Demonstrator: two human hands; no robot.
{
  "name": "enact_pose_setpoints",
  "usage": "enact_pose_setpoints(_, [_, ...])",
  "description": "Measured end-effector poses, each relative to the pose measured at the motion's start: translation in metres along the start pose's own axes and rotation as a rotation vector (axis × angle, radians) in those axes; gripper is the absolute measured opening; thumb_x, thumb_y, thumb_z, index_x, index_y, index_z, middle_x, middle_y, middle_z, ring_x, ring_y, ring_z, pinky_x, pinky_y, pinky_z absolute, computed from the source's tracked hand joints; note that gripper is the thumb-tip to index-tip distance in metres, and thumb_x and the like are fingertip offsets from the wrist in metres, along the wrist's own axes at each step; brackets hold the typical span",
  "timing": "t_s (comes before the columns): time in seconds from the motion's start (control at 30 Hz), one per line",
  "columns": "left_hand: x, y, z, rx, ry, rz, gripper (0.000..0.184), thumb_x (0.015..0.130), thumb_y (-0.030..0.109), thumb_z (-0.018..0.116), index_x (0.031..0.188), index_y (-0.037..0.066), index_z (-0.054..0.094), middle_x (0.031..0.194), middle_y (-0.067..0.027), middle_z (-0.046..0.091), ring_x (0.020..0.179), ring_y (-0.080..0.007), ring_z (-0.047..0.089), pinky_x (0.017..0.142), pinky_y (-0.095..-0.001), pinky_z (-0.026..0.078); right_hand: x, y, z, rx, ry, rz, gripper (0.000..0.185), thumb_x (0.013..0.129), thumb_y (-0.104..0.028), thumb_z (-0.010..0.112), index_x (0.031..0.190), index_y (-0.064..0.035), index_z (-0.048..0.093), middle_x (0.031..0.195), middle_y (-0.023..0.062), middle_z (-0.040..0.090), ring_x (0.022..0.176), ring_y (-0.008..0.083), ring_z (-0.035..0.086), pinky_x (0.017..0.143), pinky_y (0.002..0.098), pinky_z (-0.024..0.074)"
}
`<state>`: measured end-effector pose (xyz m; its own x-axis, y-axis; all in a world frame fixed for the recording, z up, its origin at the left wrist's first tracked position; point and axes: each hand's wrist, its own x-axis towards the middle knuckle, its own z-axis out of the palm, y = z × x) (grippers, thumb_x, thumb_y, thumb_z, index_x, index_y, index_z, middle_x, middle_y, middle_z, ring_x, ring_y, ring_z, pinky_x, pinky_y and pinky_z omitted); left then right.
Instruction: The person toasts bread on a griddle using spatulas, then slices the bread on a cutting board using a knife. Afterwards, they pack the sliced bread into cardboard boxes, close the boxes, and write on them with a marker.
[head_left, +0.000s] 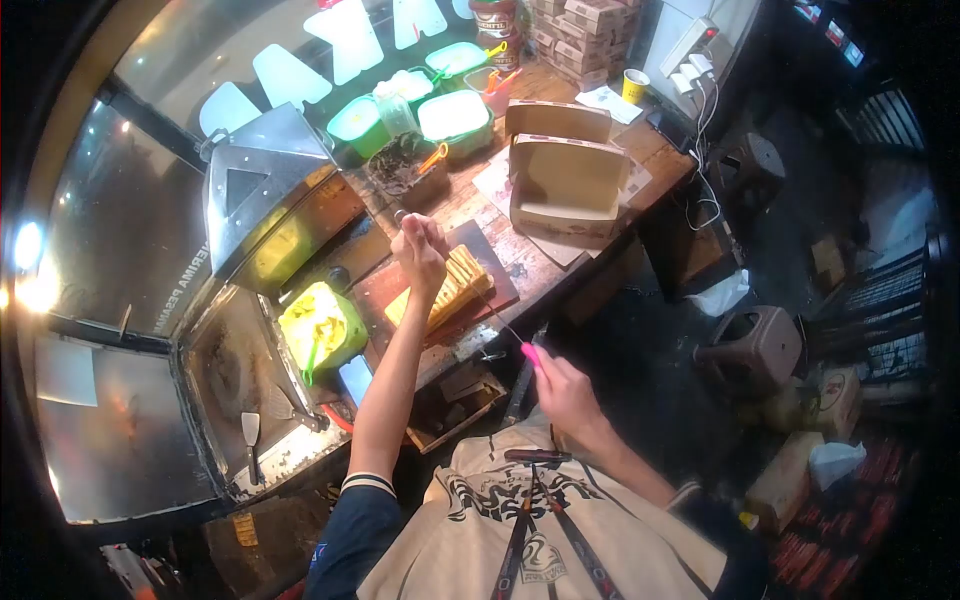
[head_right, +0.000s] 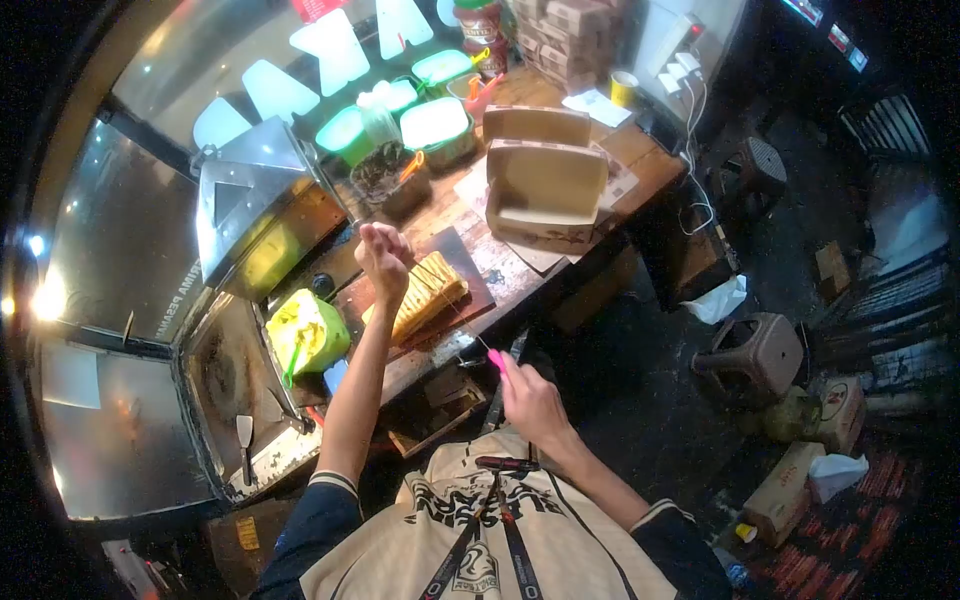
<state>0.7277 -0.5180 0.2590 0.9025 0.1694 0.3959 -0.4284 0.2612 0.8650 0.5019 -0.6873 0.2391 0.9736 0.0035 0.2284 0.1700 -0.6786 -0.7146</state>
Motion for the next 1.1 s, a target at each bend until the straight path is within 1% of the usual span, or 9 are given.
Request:
enact_pose_setpoints(0.23, [-0.007,-0.005,0.001,-0.074,-0.009,-0.008,0.058,0.095,0.054,0.04,0.065,0.005,0.041,0.051,0.0001,0.033,0.042,-0.01,0.034,0.038,-0.0243,0.026,0.037,-0.031,-0.024,-0.2,-0.216,0.125,0.027,0.088,-0.014,0.052,0.113,-0.0028,0.057,0.074,0.0193,0.058,0.064,0.0382,0.06,0.058,0.0447,0.0501])
enact_pose_setpoints(0.37, [-0.01,-0.002,0.004,-0.042,-0.02,0.034,0.055,0.097,0.05,0.039,0.065,0.005,0.043,0.051,0.0007,0.038,0.042,-0.0077,0.036,0.039,-0.0223,0.027,0.088,0.004,0.052,-0.165,-0.203,0.063,0.019,0.09,-0.013,0.044,0.099,-0.0017,0.056,0.071,0.021,0.06,0.065,0.0408,0.059,0.058,0.0489,0.0495])
enact_pose_setpoints(0.43, [-0.013,0.0,0.006,-0.067,0.011,0.034,0.054,0.098,0.048,0.038,0.065,0.005,0.043,0.05,0.0001,0.038,0.041,-0.0083,0.036,0.039,-0.0227,0.027,0.109,0.001,0.061,-0.195,-0.326,0.106,0.022,0.09,-0.013,0.044,0.104,-0.0028,0.057,0.072,0.0214,0.061,0.065,0.0408,0.06,0.059,0.0493,0.0496])
enact_pose_setpoints(0.53, [-0.006,0.0,0.002,-0.051,0.029,0.057,0.055,0.098,0.049,0.037,0.065,0.005,0.043,0.049,-0.0008,0.037,0.041,-0.0092,0.035,0.039,-0.0237,0.029,0.073,-0.028,0.001,-0.182,-0.268,0.107,0.022,0.089,-0.014,0.046,0.107,-0.0053,0.057,0.072,0.0209,0.061,0.065,0.041,0.06,0.06,0.049,0.05])
enact_pose_setpoints(0.57, [-0.003,0.0,0.002,-0.056,0.042,0.053,0.056,0.096,0.051,0.038,0.064,0.005,0.042,0.049,-0.0005,0.036,0.04,-0.0098,0.036,0.038,-0.0244,0.028,0.064,-0.048,-0.031,-0.215,-0.395,0.211,0.026,0.086,-0.007,0.045,0.109,0.0022,0.053,0.077,0.0248,0.063,0.075,0.041,0.064,0.066,0.0472,0.0518])
enact_pose_setpoints(0.63, [-0.002,0.001,0.002,-0.065,0.075,0.034,0.059,0.094,0.056,0.04,0.063,0.005,0.041,0.05,0.0,0.033,0.04,-0.0109,0.036,0.037,-0.0258,0.028,0.056,-0.061,-0.053,-0.255,-0.444,0.247,0.025,0.086,-0.008,0.045,0.108,0.0014,0.053,0.079,0.0252,0.062,0.075,0.0419,0.063,0.067,0.0483,0.0514])
enact_pose_setpoints(0.8, [-0.003,-0.001,0.001,-0.019,0.053,0.02,0.059,0.093,0.057,0.04,0.067,0.004,0.041,0.051,-0.0005,0.033,0.041,-0.0115,0.037,0.037,-0.0269,0.029,0.104,0.021,0.082,-0.061,-0.229,0.085,0.024,0.089,-0.01,0.045,0.109,-0.0033,0.055,0.076,0.0215,0.06,0.07,0.0411,0.06,0.062,0.0501,0.0478])
enact_pose_setpoints(1.0, [-0.004,-0.006,-0.004,-0.052,0.058,0.003,0.058,0.094,0.056,0.039,0.068,0.004,0.041,0.052,-0.0012,0.034,0.041,-0.0116,0.037,0.037,-0.0268,0.028,0.043,-0.016,-0.015,-0.112,-0.273,0.136,0.022,0.089,-0.009,0.047,0.108,-0.0031,0.054,0.076,0.0227,0.06,0.069,0.0418,0.06,0.062,0.0493,0.049])
enact_pose_setpoints(1.1, [-0.004,-0.003,-0.004,-0.019,0.06,0.012,0.057,0.094,0.055,0.039,0.068,0.004,0.041,0.052,-0.0008,0.033,0.041,-0.0116,0.036,0.037,-0.0271,0.028,0.048,-0.012,0.002,-0.099,-0.235,0.122,0.02,0.09,-0.01,0.046,0.106,-0.0011,0.053,0.077,0.0234,0.06,0.07,0.0424,0.06,0.063,0.0503,0.0489])
